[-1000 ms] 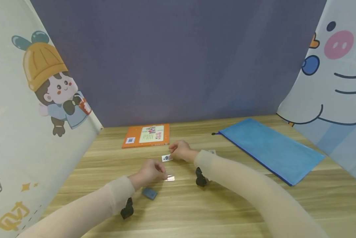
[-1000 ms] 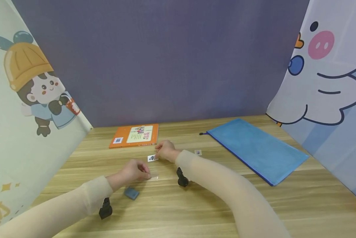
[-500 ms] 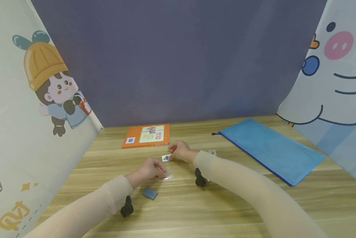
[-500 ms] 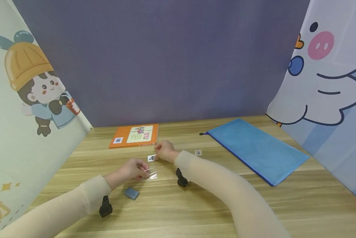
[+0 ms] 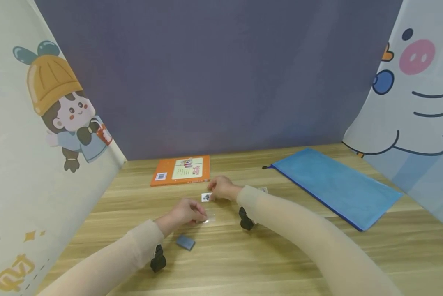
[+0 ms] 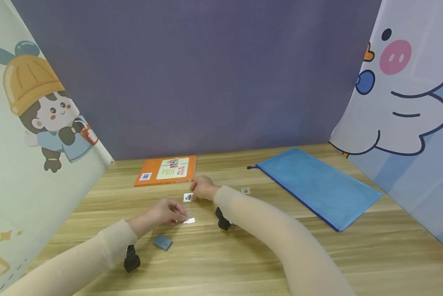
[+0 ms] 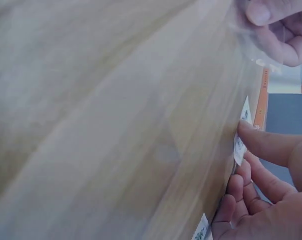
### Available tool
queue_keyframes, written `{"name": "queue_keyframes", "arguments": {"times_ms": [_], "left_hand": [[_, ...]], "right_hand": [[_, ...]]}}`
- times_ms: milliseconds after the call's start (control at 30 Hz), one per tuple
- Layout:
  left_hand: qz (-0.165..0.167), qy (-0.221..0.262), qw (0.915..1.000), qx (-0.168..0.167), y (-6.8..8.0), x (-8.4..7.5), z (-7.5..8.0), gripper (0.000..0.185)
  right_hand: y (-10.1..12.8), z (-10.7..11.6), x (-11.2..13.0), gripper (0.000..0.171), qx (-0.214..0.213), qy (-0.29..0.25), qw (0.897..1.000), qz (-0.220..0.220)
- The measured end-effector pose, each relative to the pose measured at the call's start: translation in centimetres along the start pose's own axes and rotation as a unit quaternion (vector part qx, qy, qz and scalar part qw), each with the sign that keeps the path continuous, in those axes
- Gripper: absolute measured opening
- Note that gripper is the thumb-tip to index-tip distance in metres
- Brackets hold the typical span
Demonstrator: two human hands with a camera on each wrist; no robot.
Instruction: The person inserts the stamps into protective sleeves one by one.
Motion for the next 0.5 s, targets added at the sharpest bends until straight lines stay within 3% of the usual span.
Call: {"name": "queue_keyframes", "arguments": {"times_ms": [267,500], "left_hand": [[0.003,0.032,0.9995,0.004,-0.1,-0.1,0.4,0.008],[-0.019,0.069,0.9974,-0.005,-0.9,-0.6,1.0,0.013]], "right_hand": [[-0.1,0.1,-0.3,0.020,0.016,-0.011,1.000,-0.023],[-0.5,1.0,-0.8,0.017,0.015,-0.018,0.999,-0.030]]}}
Point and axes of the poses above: each hand's wrist, its own y-axis away from the middle knuckle, its own z-axis out of the back of the hand, x = y × z, the point moved 2 cm from there along -y, towards the middle knuckle, and after that the axes turned 1 degree about -z, right-handed, at the moved point
